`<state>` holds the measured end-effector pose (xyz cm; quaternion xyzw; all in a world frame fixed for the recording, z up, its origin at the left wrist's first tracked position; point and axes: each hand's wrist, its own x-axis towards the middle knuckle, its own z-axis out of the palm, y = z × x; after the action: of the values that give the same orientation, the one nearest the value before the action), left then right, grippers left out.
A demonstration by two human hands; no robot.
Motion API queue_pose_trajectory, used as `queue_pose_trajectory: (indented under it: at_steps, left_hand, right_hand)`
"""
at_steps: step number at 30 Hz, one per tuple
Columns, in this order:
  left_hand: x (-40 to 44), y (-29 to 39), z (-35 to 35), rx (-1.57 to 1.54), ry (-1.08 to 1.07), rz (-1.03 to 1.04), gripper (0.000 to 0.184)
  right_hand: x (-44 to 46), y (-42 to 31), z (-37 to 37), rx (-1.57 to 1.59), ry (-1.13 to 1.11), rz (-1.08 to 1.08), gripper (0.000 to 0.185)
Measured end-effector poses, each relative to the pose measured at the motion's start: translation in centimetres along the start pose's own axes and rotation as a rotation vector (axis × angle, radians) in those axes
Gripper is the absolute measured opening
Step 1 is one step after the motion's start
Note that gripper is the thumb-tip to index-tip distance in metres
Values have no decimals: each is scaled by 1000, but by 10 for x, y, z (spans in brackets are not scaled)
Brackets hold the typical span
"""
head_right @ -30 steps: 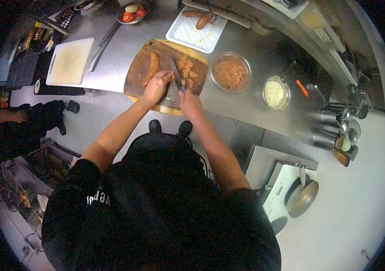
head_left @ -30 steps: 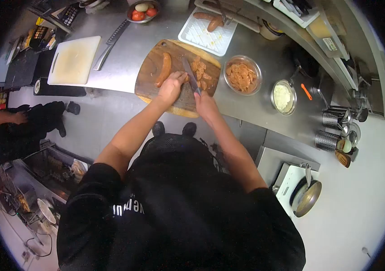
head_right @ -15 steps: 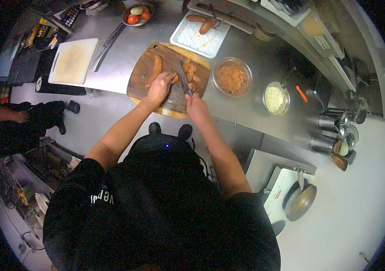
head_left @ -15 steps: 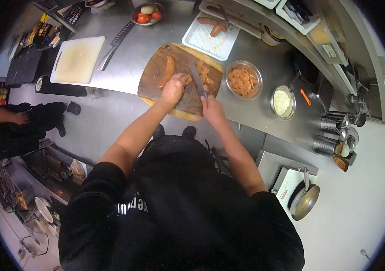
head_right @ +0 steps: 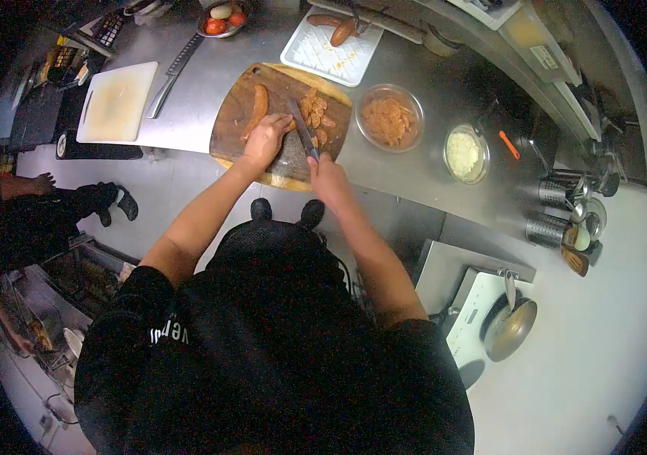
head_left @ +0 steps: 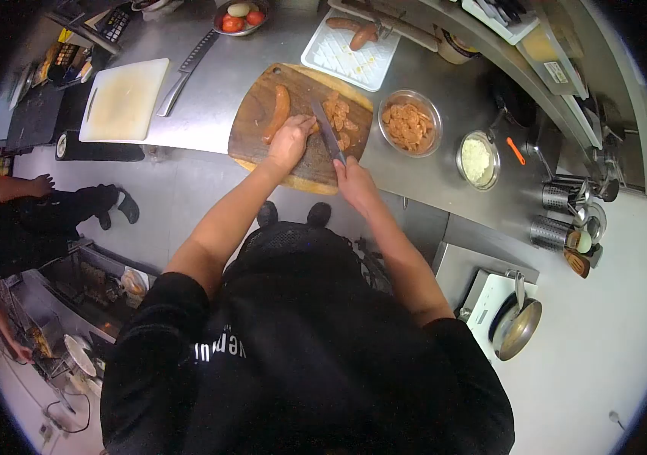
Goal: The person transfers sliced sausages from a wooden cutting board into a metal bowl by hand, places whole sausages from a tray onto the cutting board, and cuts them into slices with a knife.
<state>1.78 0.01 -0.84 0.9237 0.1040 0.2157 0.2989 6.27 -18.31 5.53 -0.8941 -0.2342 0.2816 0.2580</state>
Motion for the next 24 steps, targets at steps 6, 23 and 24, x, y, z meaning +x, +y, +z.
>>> queue_pose_trajectory:
  at_steps: [6, 23, 24]
  left_hand:
    - [-1, -1, -2, 23, -40, 0, 29]
    - [-8, -1, -2, -10, 41, 8, 29]
    - [-7, -1, -2, -10, 42, 7, 29]
  right_hand:
    - [44, 5, 41, 30, 86, -101, 38]
    - [-4, -2, -3, -17, -23, -1, 40]
    - [-5, -2, -3, -9, -38, 20, 40]
